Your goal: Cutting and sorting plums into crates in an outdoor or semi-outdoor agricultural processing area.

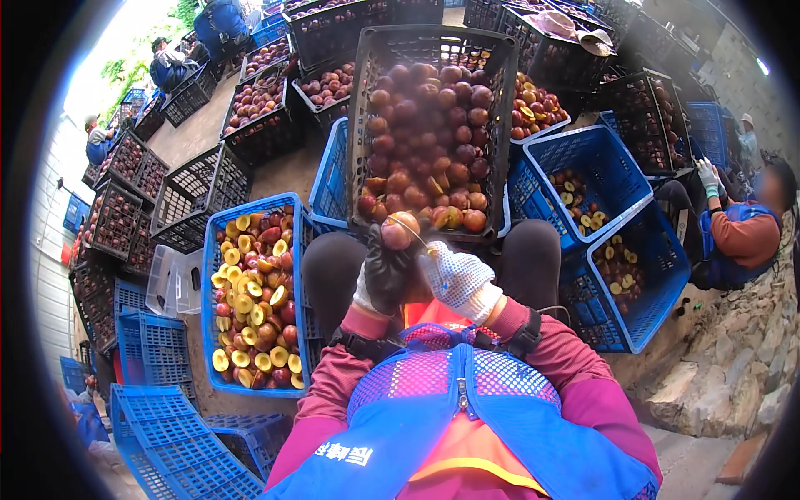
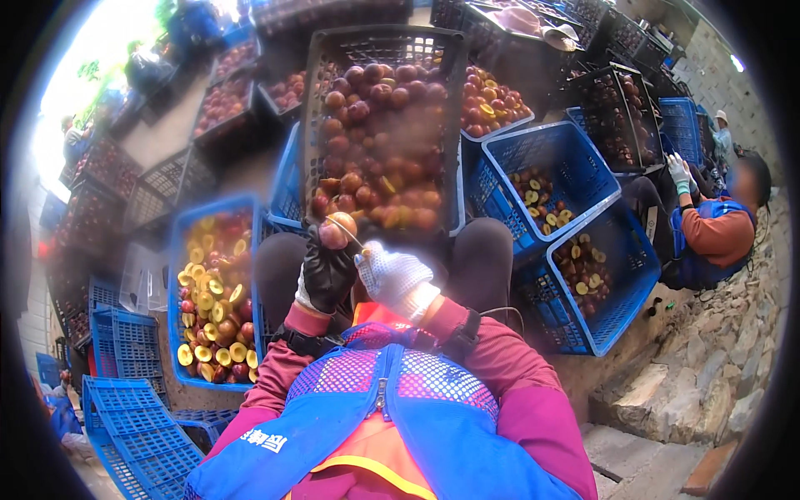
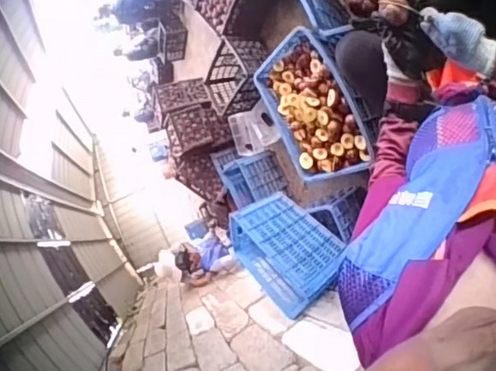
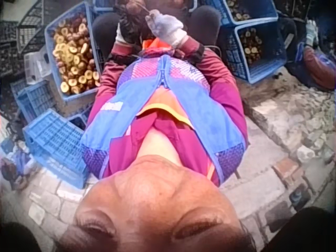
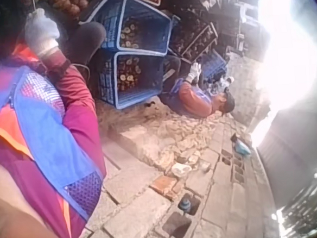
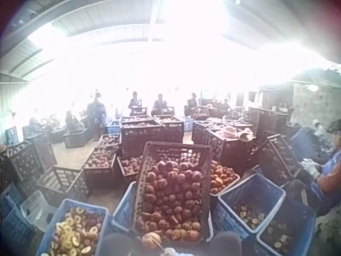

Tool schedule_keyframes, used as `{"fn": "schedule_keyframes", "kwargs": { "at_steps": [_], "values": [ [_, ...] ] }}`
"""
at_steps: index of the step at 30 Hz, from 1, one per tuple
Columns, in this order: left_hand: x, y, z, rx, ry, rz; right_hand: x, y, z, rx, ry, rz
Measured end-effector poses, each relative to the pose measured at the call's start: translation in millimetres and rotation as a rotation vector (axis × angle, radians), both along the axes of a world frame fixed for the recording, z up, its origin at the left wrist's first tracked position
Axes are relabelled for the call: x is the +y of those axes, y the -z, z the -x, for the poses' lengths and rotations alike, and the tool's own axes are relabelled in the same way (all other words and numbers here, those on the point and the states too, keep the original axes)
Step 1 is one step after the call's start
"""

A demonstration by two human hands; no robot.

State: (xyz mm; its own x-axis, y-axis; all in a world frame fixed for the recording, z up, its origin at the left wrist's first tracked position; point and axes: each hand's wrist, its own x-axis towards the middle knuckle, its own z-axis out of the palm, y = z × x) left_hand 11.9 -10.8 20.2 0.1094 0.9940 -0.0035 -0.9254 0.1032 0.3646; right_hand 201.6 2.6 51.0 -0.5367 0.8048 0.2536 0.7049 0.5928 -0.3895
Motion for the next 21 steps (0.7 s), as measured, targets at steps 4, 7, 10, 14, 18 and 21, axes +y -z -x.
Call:
{"fn": "schedule_keyframes", "kwargs": {
  "at_steps": [4,7,10,14,18,21],
  "values": [
    [1,35,4,0.138,-0.001,-0.017,7,8,-5,0.012,-0.031,0.010],
    [0,29,4,-0.195,0.104,0.018,7,7,-7,0.064,-0.021,0.080],
    [-1,29,0,0.011,0.026,0.019,12,9,-11,0.073,-0.022,0.119],
    [-4,3,-4,0.429,0.080,0.014,18,32,-20,0.060,-0.055,0.127],
    [-4,-21,-24,0.383,-0.029,0.091,13,43,-19,0.095,0.007,0.117],
    [3,-10,-29,0.562,-0.129,0.054,10,27,-15,0.084,0.054,0.181]
  ]
}}
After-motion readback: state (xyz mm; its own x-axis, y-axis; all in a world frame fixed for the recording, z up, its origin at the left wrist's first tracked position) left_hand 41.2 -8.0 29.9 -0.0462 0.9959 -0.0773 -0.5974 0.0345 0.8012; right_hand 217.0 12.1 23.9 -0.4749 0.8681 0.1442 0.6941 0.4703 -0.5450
